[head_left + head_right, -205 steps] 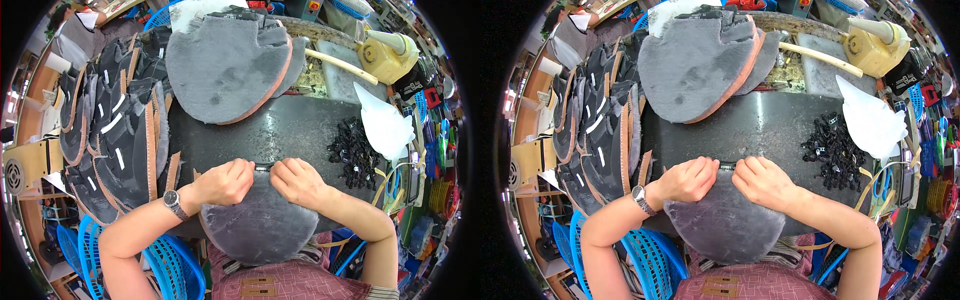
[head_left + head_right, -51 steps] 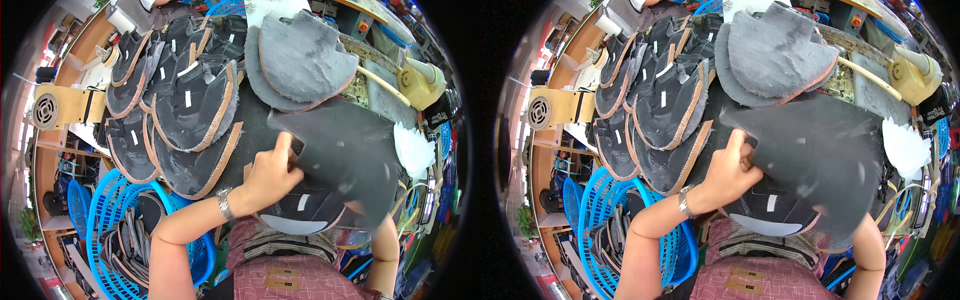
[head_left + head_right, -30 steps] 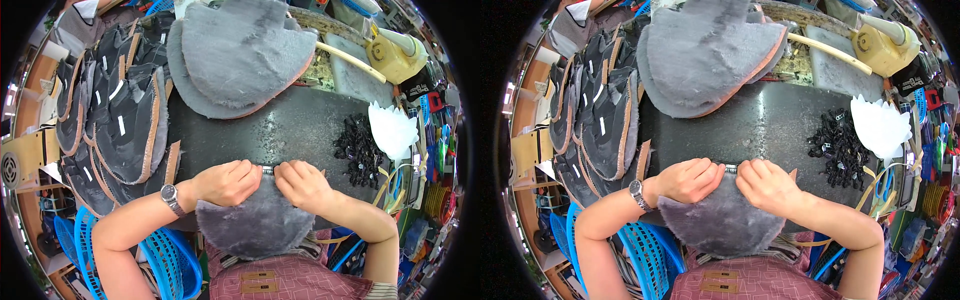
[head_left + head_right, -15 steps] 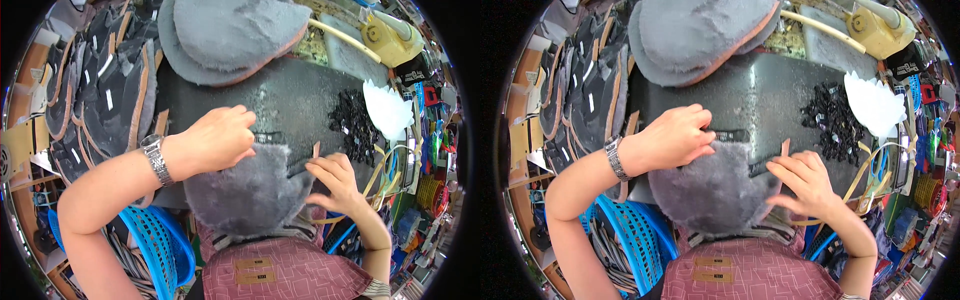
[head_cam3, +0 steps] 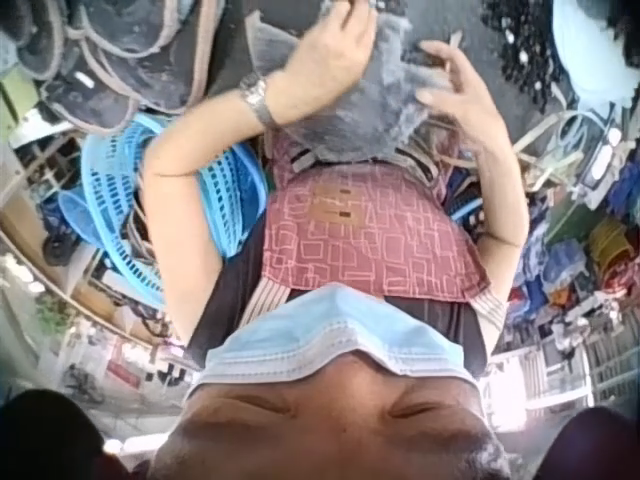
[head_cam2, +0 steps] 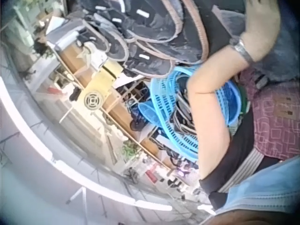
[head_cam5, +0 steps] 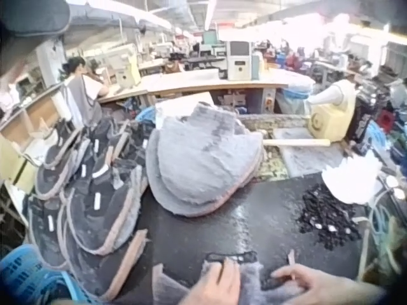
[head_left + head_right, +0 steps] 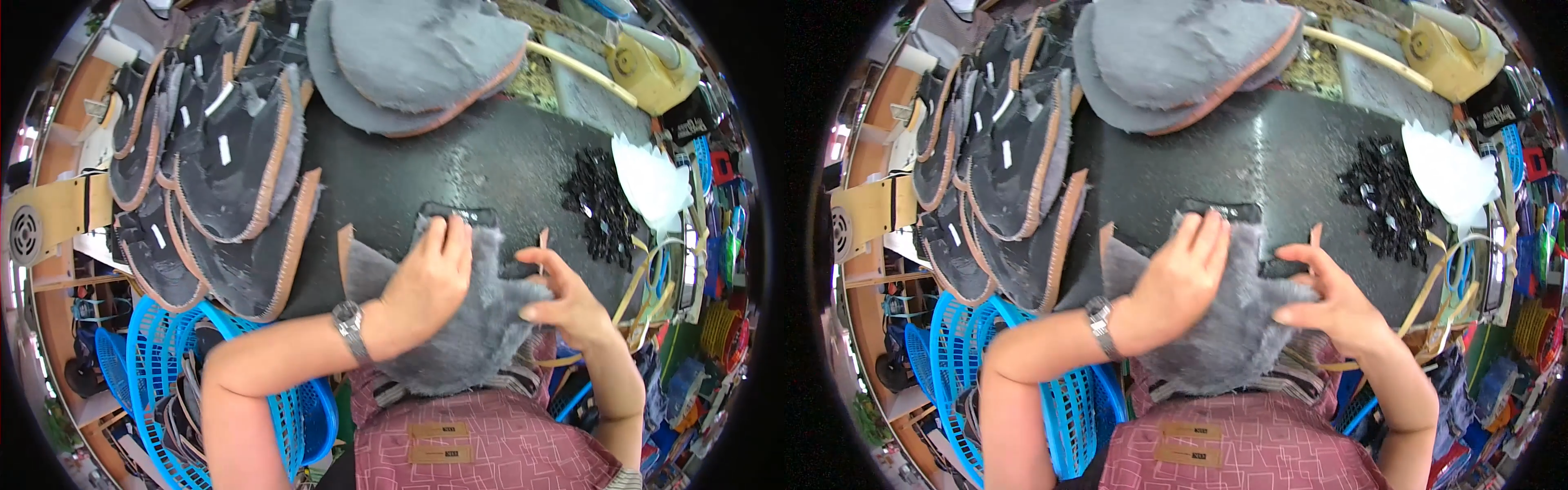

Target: Manually assembling shoe upper components by applying lining and templates.

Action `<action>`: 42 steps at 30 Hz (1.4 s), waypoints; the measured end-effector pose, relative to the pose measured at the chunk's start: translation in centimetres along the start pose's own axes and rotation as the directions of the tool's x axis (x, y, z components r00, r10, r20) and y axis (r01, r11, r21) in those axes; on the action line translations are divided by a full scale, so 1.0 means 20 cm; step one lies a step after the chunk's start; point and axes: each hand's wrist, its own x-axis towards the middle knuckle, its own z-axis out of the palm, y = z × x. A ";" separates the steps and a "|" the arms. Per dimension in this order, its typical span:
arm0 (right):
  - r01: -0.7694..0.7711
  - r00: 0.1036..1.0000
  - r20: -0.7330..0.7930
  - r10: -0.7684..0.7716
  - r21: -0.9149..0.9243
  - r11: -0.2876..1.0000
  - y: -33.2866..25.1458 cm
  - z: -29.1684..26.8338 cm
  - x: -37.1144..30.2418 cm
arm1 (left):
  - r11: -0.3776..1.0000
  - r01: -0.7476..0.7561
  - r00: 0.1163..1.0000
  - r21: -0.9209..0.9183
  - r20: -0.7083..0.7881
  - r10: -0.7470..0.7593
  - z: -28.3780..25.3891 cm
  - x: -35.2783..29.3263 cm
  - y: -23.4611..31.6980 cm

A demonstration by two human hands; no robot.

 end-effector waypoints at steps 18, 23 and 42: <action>-0.026 0.532 -0.091 -0.842 -0.996 0.091 0.15 0.06 0.05 | 0.924 -0.064 0.988 -0.378 0.103 0.111 0.00 -0.09 -0.01; 0.596 0.415 0.748 -0.518 -0.654 -0.466 0.25 0.13 -0.03 | 0.736 -0.127 0.978 -0.665 0.040 0.205 0.00 -0.06 -0.14; 0.325 0.451 0.312 -0.836 -0.930 -0.172 -0.50 -0.26 0.51 | 0.811 0.535 0.726 -0.237 -0.361 -0.584 -0.59 -0.35 -1.15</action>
